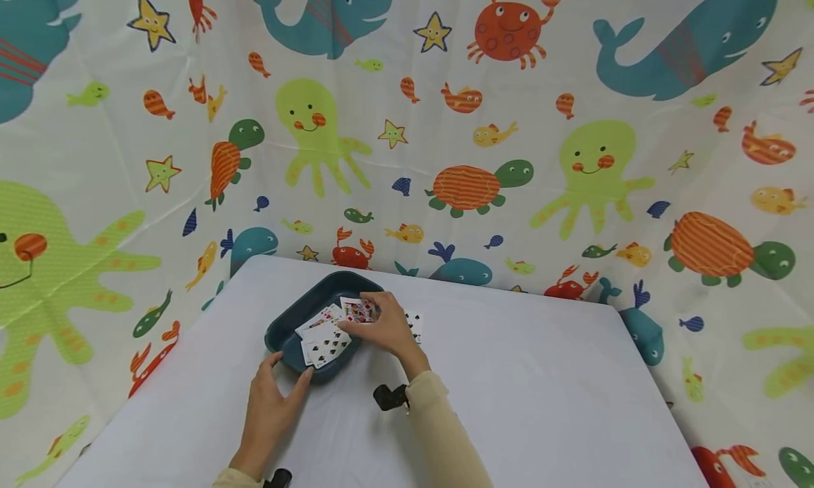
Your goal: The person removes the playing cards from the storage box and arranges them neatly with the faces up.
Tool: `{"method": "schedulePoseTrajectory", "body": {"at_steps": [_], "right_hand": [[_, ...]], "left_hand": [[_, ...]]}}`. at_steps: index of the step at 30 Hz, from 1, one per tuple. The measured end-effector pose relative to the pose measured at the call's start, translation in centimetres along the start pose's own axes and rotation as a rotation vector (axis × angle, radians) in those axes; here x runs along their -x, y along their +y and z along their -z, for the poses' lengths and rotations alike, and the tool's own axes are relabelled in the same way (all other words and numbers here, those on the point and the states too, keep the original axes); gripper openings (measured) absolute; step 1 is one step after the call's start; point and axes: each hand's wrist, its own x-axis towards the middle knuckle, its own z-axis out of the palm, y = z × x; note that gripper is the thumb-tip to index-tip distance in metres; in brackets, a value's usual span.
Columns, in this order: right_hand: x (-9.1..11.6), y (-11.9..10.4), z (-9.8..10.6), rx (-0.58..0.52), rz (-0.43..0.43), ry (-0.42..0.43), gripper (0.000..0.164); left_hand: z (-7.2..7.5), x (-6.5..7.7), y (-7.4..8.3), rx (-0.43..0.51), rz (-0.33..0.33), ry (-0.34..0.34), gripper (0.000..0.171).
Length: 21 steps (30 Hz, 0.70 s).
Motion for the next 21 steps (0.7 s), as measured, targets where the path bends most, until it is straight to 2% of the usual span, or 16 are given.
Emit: {"method": "schedulePoseTrajectory", "body": {"at_steps": [9,21], "right_hand": [[1.0,1.5,2.2,-0.011,0.004,0.044,0.072],[2.1,4.7,5.5,0.114,-0.059,0.067,0.073]], "left_hand": [[0.0,-0.1,-0.1,-0.007,0.027,-0.023,0.072],[0.1,-0.1,0.1,-0.013,0.049,-0.038,0.073]]}}
